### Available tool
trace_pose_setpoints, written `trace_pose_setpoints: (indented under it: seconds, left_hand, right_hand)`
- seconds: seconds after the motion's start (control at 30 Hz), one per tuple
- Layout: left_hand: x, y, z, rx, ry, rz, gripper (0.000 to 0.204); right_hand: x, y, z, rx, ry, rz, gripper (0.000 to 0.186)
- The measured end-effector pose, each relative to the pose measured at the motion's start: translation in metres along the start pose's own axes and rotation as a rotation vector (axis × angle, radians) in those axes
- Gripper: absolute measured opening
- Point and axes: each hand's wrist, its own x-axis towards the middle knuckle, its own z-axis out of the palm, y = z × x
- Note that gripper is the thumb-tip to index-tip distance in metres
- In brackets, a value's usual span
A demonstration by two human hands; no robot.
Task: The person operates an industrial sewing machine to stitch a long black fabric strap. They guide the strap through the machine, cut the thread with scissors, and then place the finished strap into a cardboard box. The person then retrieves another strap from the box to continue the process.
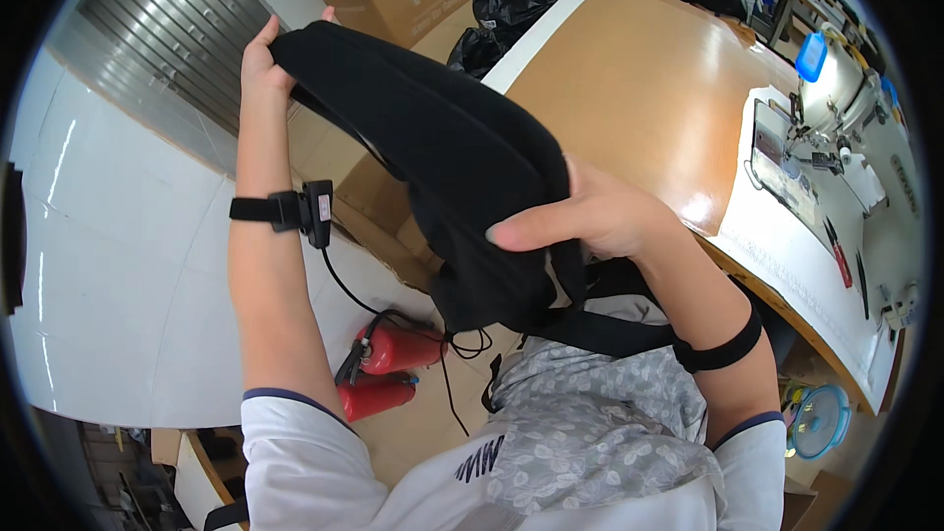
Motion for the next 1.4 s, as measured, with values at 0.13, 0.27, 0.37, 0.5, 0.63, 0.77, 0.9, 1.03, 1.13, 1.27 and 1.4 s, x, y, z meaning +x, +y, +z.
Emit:
trace_pose_setpoints:
  seconds: [0.13,0.27,0.37,0.5,0.63,0.77,0.9,1.03,1.13,1.27,1.4]
  left_hand:
    - [0.020,0.036,-0.005,-0.017,0.034,0.052,0.066]
    - [0.022,0.066,-0.015,-0.148,0.018,0.035,0.066]
    - [0.023,0.068,-0.033,-0.118,0.050,0.154,0.066]
    - [0.021,0.071,-0.048,-0.070,0.118,-0.005,0.057]
    - [0.035,0.065,-0.057,0.260,0.224,0.206,0.038]
    - [0.028,0.053,-0.057,0.426,0.158,0.200,0.024]
    - [0.023,0.038,-0.055,0.471,0.170,0.240,0.021]
    - [0.022,0.031,-0.048,0.542,0.180,0.317,0.024]
    - [0.022,0.023,-0.044,0.788,0.203,0.505,0.026]
    - [0.030,0.021,-0.028,0.646,0.094,0.575,0.026]
    - [0.048,0.031,-0.037,0.132,-0.012,0.229,0.035]
  right_hand:
    - [-0.005,0.011,-0.009,0.035,0.059,0.040,0.077]
    - [-0.011,0.018,-0.013,0.023,0.086,0.025,0.081]
    - [-0.021,0.013,-0.011,0.045,0.127,0.052,0.085]
    - [-0.030,0.023,-0.019,-0.155,0.160,-0.099,0.076]
    - [-0.038,0.019,-0.003,-0.163,0.141,0.124,0.051]
    - [-0.044,0.016,0.008,-0.149,0.183,0.149,0.042]
    - [-0.051,0.010,0.008,-0.295,0.167,0.187,0.036]
    - [-0.058,0.013,0.008,-0.369,0.230,0.146,0.031]
    - [-0.058,0.000,0.016,-0.459,0.218,0.200,0.028]
    - [-0.067,-0.004,0.008,-0.414,0.245,0.115,0.023]
    - [-0.070,-0.004,0.008,-0.052,0.263,-0.213,0.066]
